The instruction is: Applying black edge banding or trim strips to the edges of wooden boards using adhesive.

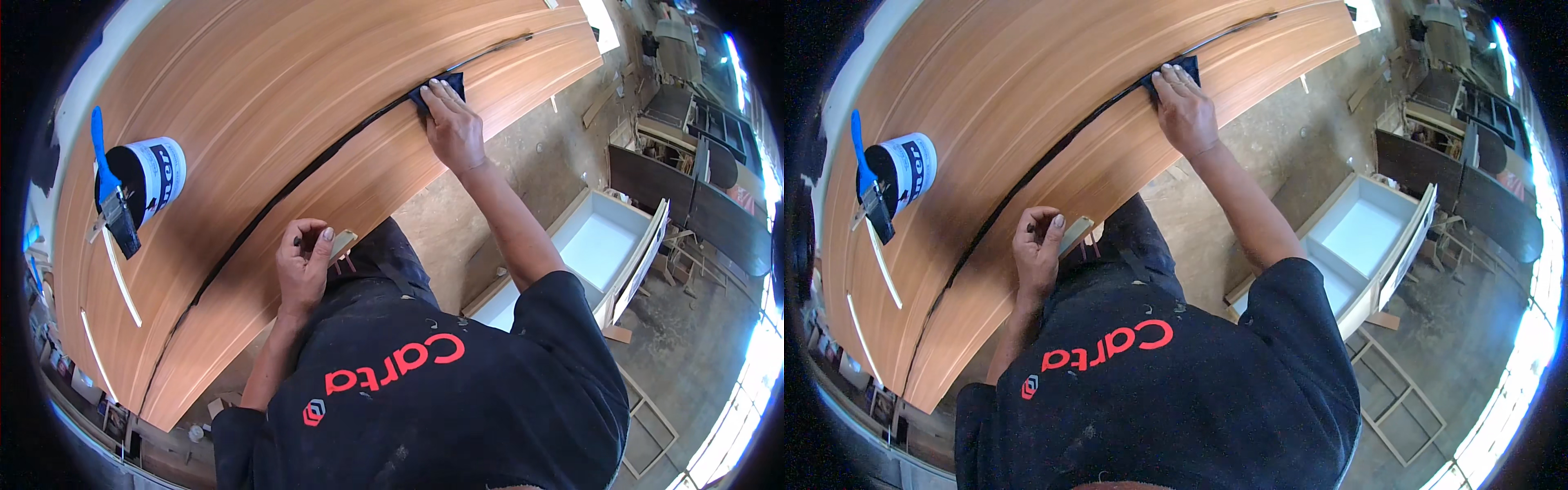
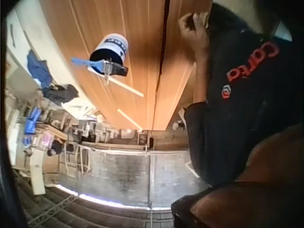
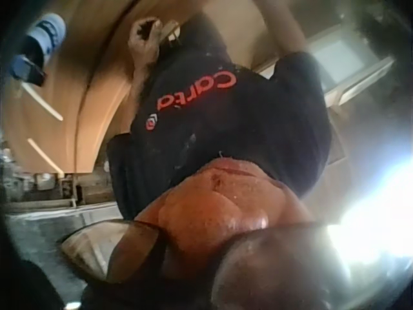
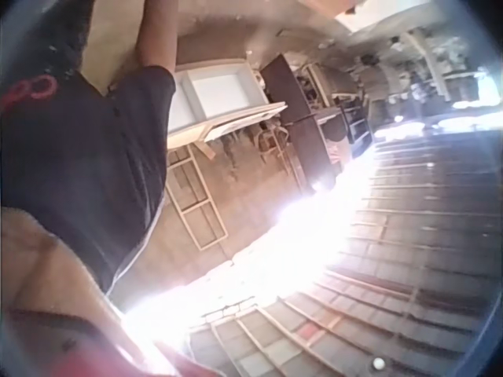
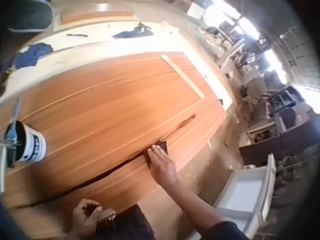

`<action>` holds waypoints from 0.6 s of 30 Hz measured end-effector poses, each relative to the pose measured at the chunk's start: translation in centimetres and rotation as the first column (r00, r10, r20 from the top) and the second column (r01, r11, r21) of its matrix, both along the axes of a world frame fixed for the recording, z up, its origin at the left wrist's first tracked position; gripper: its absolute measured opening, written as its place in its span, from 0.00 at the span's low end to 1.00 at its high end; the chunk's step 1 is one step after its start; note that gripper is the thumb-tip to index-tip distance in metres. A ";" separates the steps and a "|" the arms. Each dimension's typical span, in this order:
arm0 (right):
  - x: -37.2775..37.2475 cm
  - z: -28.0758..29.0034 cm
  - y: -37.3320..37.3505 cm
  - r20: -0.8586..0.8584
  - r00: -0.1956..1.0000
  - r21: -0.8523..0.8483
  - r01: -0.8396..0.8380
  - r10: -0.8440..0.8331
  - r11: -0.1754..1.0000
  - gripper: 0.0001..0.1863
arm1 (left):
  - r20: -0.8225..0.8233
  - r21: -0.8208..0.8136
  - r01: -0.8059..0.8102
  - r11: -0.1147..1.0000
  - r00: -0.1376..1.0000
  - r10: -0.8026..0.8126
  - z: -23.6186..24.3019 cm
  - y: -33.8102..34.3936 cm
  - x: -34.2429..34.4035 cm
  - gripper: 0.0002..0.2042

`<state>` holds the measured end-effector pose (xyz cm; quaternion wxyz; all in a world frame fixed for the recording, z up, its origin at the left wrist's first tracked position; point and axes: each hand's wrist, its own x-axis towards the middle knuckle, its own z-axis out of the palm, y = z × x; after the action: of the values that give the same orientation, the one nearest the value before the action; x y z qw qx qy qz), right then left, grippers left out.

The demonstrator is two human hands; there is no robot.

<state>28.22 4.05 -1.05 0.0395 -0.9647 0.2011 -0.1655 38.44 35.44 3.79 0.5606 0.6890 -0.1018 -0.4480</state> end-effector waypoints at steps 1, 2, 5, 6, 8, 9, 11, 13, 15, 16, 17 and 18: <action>0.1 0.0 0.3 0.002 1.000 0.005 -0.002 0.002 1.000 0.19 | -0.001 0.004 0.000 1.000 1.000 0.000 0.0 0.2 0.1 0.07; 0.2 0.0 0.6 0.004 1.000 0.009 -0.004 0.004 1.000 0.20 | -0.002 0.008 0.000 1.000 1.000 0.000 0.1 0.4 0.1 0.07; 0.4 -0.1 1.6 0.013 1.000 0.026 -0.014 0.014 1.000 0.19 | 0.000 0.007 -0.006 1.000 1.000 0.006 -0.1 1.0 0.3 0.07; 0.5 -0.1 1.9 0.020 1.000 0.036 -0.020 0.019 0.999 0.19 | 0.002 0.001 -0.009 1.000 1.000 0.009 -0.2 1.2 0.3 0.07; 0.7 -0.3 2.7 0.034 0.999 0.057 -0.032 0.030 0.998 0.19 | 0.007 -0.011 -0.017 1.000 1.000 0.017 -0.3 1.7 0.3 0.07; 0.8 -0.3 3.0 0.035 0.999 0.055 -0.033 0.031 0.998 0.19 | 0.009 -0.012 -0.018 1.000 1.000 0.018 -0.3 1.9 0.3 0.07; 0.9 -0.5 3.8 0.049 0.998 0.070 -0.036 0.033 0.997 0.19 | 0.007 -0.006 -0.022 1.000 1.000 0.022 -0.2 2.3 0.4 0.07; 1.0 -0.7 4.5 0.061 0.998 0.085 -0.038 0.033 0.996 0.19 | 0.004 0.000 -0.026 1.000 1.000 0.026 -0.1 2.8 0.4 0.08; 1.1 -0.7 5.0 0.058 0.998 0.084 -0.040 0.036 0.996 0.19 | 0.009 -0.003 -0.028 1.000 1.000 0.028 0.0 3.2 0.5 0.08; 1.2 -0.7 5.3 0.055 0.998 0.084 -0.041 0.037 0.996 0.19 | 0.013 -0.005 -0.030 1.000 0.999 0.030 0.0 3.4 0.5 0.07; 1.2 -0.7 5.6 0.051 0.998 0.084 -0.042 0.038 0.996 0.19 | 0.017 -0.008 -0.032 0.999 0.999 0.032 0.1 3.6 0.5 0.07; 1.3 -0.7 5.9 0.048 0.998 0.084 -0.043 0.039 0.996 0.19 | 0.021 -0.010 -0.034 0.999 0.999 0.034 0.1 3.8 0.6 0.07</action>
<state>29.47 9.94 -1.72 0.0886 -0.9619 0.1872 -0.1782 39.02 39.28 3.92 0.5702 0.6926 -0.0981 -0.4308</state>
